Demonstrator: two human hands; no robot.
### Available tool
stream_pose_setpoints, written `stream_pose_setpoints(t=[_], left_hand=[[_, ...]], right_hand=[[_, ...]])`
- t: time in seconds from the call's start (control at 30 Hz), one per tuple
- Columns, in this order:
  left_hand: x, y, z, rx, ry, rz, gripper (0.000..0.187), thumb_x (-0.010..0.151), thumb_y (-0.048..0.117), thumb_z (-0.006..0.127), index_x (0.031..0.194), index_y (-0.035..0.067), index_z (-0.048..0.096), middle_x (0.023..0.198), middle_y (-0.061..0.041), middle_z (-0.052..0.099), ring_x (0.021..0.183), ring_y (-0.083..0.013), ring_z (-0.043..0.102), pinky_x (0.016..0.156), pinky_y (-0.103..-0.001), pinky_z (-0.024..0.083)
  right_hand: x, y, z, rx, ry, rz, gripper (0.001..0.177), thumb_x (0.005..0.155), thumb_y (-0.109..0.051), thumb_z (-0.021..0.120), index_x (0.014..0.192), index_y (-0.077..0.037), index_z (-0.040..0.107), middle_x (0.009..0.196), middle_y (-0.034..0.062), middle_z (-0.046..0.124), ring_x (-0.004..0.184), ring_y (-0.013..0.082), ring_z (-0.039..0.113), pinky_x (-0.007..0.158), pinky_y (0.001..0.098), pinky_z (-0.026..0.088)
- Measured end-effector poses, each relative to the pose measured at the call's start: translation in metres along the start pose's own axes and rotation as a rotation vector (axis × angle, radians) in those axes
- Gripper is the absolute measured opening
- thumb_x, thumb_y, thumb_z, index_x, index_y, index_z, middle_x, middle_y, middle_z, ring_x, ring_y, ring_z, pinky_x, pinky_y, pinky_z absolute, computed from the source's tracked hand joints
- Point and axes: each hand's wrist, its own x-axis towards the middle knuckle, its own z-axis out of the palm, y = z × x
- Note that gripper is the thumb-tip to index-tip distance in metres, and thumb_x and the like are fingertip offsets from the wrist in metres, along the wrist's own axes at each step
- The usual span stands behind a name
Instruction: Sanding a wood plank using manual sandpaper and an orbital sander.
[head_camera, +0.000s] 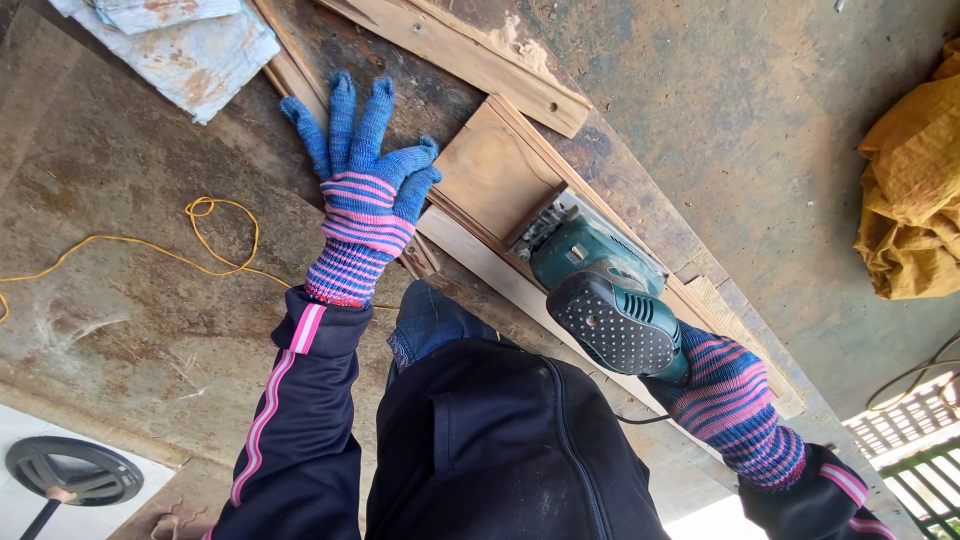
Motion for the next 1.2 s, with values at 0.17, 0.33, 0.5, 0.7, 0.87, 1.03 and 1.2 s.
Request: stream_pose_setpoints(t=[0.17, 0.33, 0.5, 0.7, 0.87, 1.03, 1.2], left_hand=[[-0.023, -0.016, 0.006, -0.11, 0.207, -0.124, 0.018, 0.104, 0.026, 0.081, 0.12, 0.018, 0.076, 0.165, -0.015, 0.043, 0.16, -0.0411, 0.029, 0.132, -0.067, 0.009], [-0.052, -0.02, 0.004, -0.132, 0.347, -0.318, 0.024, 0.109, 0.028, 0.075, 0.13, 0.016, 0.072, 0.166, -0.014, 0.04, 0.161, -0.041, 0.028, 0.132, -0.064, 0.01], [-0.073, -0.021, 0.01, -0.089, 0.304, -0.372, 0.029, 0.107, 0.032, 0.076, 0.132, 0.016, 0.072, 0.165, -0.016, 0.04, 0.159, -0.0416, 0.027, 0.133, -0.068, 0.01], [-0.082, -0.019, 0.01, -0.074, 0.263, -0.373, 0.033, 0.106, 0.037, 0.073, 0.132, 0.017, 0.073, 0.164, -0.016, 0.04, 0.158, -0.042, 0.027, 0.132, -0.068, 0.009], [-0.085, -0.021, 0.005, -0.081, 0.233, -0.377, 0.036, 0.107, 0.039, 0.071, 0.135, 0.016, 0.071, 0.166, -0.017, 0.038, 0.159, -0.0425, 0.026, 0.132, -0.068, 0.01], [-0.091, -0.025, 0.004, -0.104, 0.258, -0.382, 0.033, 0.106, 0.037, 0.074, 0.132, 0.017, 0.072, 0.166, -0.017, 0.038, 0.159, -0.0413, 0.026, 0.132, -0.068, 0.01], [-0.102, -0.03, 0.003, -0.155, 0.304, -0.378, 0.027, 0.108, 0.027, 0.077, 0.132, 0.016, 0.07, 0.167, -0.014, 0.039, 0.162, -0.0404, 0.026, 0.135, -0.067, 0.011]], right_hand=[[0.006, -0.027, -0.004, -0.022, -0.027, 0.028, 0.044, 0.07, -0.03, 0.089, 0.109, -0.015, 0.076, 0.082, 0.0107, 0.078, 0.079, 0.0275, 0.077, 0.073, 0.0358, 0.06], [0.01, -0.036, 0.0, 0.022, 0.003, -0.011, 0.041, 0.068, -0.027, 0.088, 0.106, -0.015, 0.077, 0.084, 0.0091, 0.08, 0.081, 0.0249, 0.079, 0.074, 0.0354, 0.06], [0.015, -0.05, -0.002, 0.061, 0.035, -0.047, 0.047, 0.07, -0.026, 0.087, 0.114, -0.013, 0.075, 0.089, 0.0095, 0.08, 0.082, 0.0244, 0.078, 0.077, 0.0344, 0.06], [0.022, -0.079, -0.007, 0.031, 0.031, -0.004, 0.049, 0.073, -0.029, 0.087, 0.118, -0.013, 0.074, 0.095, 0.0083, 0.081, 0.089, 0.0209, 0.078, 0.083, 0.0333, 0.06], [0.026, -0.1, -0.012, 0.089, 0.065, -0.033, 0.05, 0.074, -0.026, 0.086, 0.12, -0.013, 0.074, 0.098, 0.0084, 0.081, 0.09, 0.0206, 0.079, 0.083, 0.0331, 0.06], [0.036, -0.113, -0.016, 0.098, 0.087, -0.115, 0.054, 0.073, -0.024, 0.087, 0.123, -0.01, 0.071, 0.097, 0.0099, 0.08, 0.089, 0.02, 0.078, 0.082, 0.0333, 0.059], [0.041, -0.13, -0.017, 0.077, 0.089, -0.112, 0.05, 0.075, -0.025, 0.087, 0.121, -0.01, 0.073, 0.093, 0.0091, 0.08, 0.083, 0.0186, 0.078, 0.079, 0.0323, 0.06]])
